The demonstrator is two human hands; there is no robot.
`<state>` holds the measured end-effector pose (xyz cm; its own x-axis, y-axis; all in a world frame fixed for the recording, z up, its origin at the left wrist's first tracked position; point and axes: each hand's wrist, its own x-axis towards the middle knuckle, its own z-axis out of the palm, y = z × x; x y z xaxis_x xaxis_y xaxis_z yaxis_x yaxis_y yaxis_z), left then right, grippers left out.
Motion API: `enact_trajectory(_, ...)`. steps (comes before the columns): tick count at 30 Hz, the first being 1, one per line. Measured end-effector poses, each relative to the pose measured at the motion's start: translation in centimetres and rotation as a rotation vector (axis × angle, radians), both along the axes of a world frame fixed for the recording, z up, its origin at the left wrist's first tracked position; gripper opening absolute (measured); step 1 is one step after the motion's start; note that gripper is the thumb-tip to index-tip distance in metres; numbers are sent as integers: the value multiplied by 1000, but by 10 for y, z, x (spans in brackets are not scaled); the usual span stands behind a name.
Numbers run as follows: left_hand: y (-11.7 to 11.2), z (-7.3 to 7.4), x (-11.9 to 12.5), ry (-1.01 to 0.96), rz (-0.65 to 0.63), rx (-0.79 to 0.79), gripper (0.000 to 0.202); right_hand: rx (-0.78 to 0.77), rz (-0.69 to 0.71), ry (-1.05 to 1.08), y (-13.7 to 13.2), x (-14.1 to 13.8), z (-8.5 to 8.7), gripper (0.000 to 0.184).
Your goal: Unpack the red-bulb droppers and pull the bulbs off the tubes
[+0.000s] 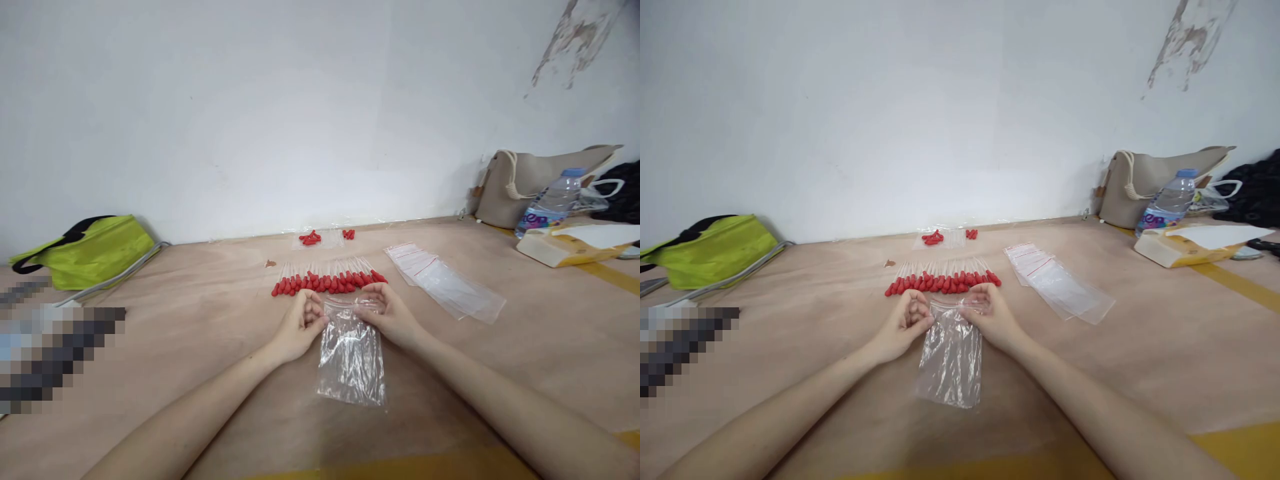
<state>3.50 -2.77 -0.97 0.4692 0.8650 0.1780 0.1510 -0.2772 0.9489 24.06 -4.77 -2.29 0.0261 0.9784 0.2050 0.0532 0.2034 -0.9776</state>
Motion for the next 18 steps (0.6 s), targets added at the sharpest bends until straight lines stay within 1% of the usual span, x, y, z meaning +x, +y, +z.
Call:
enact_trajectory(1, -1, -1, 1, -18, 2, 29, 23, -86, 20, 95, 0, -1, 0, 42)
enact_trajectory(3, -2, -1, 1, 13, -35, 102, 13, -217, 93, 224, 0, -1, 1, 39)
enact_trajectory(5, -3, -1, 1, 92, -111, 144, 11, -275, 149, 264, -2, -1, 3, 35)
enact_trajectory(6, -3, 0, 0, 128, -156, 128, 11, -281, 159, 266, -3, -1, 4, 34)
enact_trajectory(8, -4, 1, -1, 159, -221, 26, 23, -281, 163, 270, -4, -1, 5, 34)
enact_trajectory(9, -4, 2, -1, 146, -228, -38, 31, -283, 166, 279, -4, -1, 5, 34)
enact_trajectory(11, -4, 2, -1, 86, -210, -136, 39, -294, 182, 306, -4, -1, 5, 35)
enact_trajectory(13, -3, 2, -2, 7, -187, -203, 44, -313, 209, 313, -5, -2, 3, 36)
enact_trajectory(15, -2, 1, -2, -79, -172, -265, 47, -303, 218, 276, -6, -4, 2, 37)
enact_trajectory(16, -1, 0, -3, -124, -164, -287, 46, -283, 199, 253, -6, -4, 3, 37)
enact_trajectory(18, 0, -1, -3, -194, -146, -302, 44, -230, 119, 205, -3, -1, 6, 38)
